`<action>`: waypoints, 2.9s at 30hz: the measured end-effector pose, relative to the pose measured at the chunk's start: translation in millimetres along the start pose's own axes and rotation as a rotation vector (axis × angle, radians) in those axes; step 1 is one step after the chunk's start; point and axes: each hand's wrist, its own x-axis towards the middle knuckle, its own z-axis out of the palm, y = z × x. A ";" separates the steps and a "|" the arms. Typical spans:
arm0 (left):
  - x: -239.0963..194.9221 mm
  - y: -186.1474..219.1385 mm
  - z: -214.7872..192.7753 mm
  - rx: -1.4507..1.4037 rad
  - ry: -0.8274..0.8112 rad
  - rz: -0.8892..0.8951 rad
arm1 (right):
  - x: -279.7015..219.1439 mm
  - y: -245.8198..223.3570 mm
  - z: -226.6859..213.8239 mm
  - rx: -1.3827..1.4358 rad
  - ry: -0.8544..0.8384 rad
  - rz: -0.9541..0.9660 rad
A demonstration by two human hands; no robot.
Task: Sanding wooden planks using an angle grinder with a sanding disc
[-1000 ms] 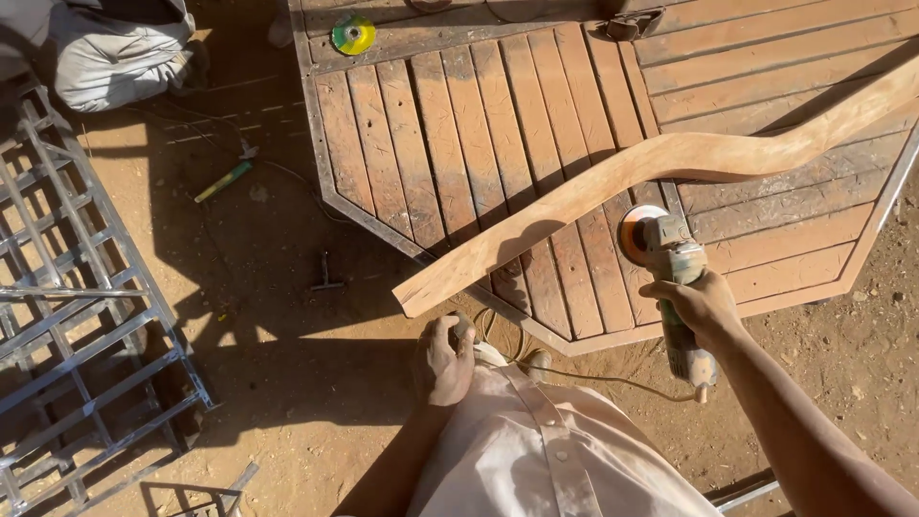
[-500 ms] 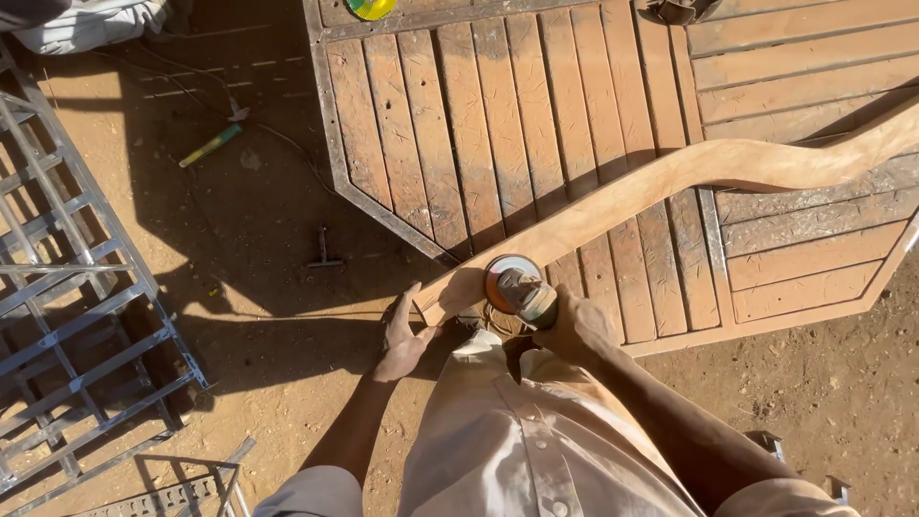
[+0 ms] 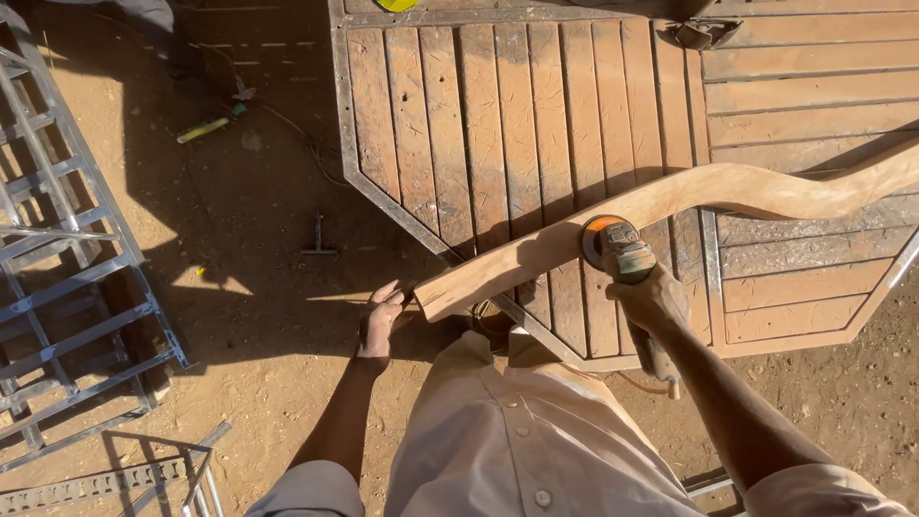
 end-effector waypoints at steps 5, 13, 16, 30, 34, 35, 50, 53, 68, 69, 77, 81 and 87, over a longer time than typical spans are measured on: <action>16.0 2.7 2.1 -0.017 0.016 -0.086 | -32.1 -37.8 -14.8 -0.001 0.000 -0.061; -6.7 65.6 23.0 -0.101 -0.007 -0.238 | -109.3 -137.1 46.5 -0.159 -0.370 -0.450; -16.7 75.7 28.0 -0.080 -0.001 -0.284 | -97.9 -127.2 35.1 -0.213 -0.368 -0.431; -33.7 79.9 34.1 -0.221 -0.001 -0.317 | -82.1 -137.0 1.0 -0.226 -0.302 -0.223; -41.1 95.6 39.3 -0.256 0.020 -0.321 | -123.7 -181.3 26.9 -0.289 -0.464 -0.400; -44.9 99.9 41.6 -0.278 0.031 -0.325 | -133.7 -188.4 30.8 -0.283 -0.493 -0.419; -20.6 71.1 22.6 -0.281 0.007 -0.339 | -27.0 -111.8 -27.5 -0.040 -0.164 -0.151; 20.9 28.8 -5.6 -0.323 0.035 -0.344 | -60.7 -160.5 -8.5 -0.273 -0.351 -0.273; -26.8 69.6 32.6 -0.237 -0.051 -0.288 | -62.6 -38.4 -3.9 0.029 -0.071 -0.107; -30.9 72.5 32.3 -0.238 -0.048 -0.285 | -59.7 -31.1 1.1 0.030 -0.073 -0.111; -17.2 72.4 22.5 -0.076 -0.062 -0.333 | -117.4 -103.3 41.9 -0.140 -0.293 -0.411; 17.5 42.9 6.1 -0.037 -0.040 -0.318 | -150.2 -131.2 50.3 -0.109 -0.394 -0.552; -20.1 76.5 25.6 -0.043 -0.103 -0.321 | -86.9 -54.9 38.9 -0.139 -0.203 -0.301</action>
